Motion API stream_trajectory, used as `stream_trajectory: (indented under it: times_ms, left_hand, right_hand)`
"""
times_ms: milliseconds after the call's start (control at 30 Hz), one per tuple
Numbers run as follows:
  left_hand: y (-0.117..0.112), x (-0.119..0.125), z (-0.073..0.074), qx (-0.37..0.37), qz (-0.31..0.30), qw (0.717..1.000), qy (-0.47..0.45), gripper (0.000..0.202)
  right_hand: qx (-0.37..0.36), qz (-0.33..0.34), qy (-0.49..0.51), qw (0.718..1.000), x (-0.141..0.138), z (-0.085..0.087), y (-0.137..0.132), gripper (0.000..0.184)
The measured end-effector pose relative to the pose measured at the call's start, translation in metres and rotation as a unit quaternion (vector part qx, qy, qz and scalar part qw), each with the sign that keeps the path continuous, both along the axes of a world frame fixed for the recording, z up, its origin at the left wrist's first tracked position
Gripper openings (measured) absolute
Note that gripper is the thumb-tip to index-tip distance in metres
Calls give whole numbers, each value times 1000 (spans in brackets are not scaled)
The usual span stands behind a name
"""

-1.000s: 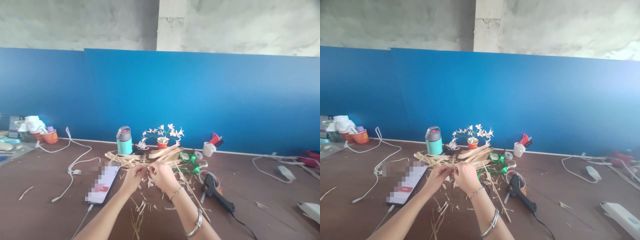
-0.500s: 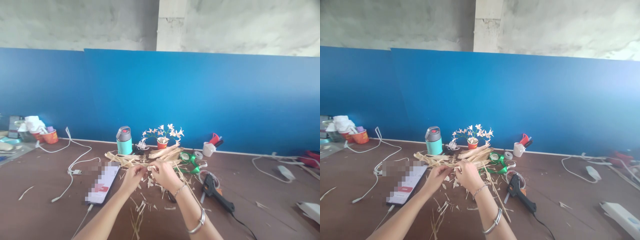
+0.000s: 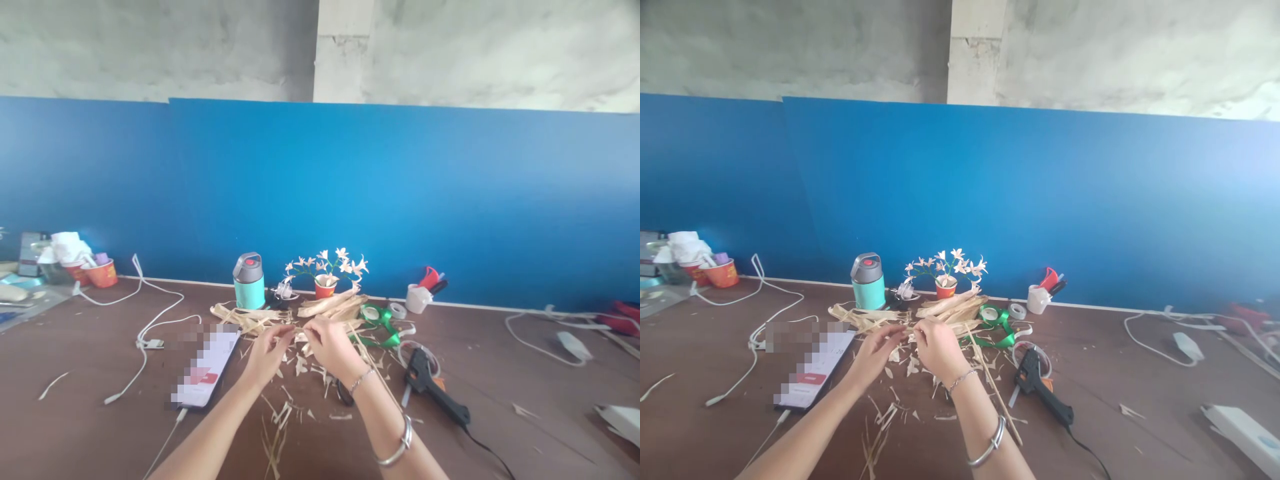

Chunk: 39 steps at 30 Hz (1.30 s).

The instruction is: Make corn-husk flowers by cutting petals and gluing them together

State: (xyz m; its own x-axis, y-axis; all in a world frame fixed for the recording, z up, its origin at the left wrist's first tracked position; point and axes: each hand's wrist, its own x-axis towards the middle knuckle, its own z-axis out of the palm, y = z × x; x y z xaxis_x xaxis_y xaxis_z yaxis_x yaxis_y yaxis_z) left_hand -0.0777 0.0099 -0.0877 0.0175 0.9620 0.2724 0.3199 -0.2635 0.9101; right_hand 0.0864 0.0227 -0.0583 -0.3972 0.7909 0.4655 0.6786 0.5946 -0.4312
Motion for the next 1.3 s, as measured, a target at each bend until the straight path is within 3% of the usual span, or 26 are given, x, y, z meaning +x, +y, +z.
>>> stream_trajectory:
  times_ms: [267,1300]
  left_hand:
    - [-2,3,4,-21,-44,999,22,32]
    - [-3,1,4,-27,-18,999,-21,29]
  right_hand:
    - [-9,27,-14,999,-4,0,-5,17]
    - [15,-40,-1,999,-4,9,-9,20]
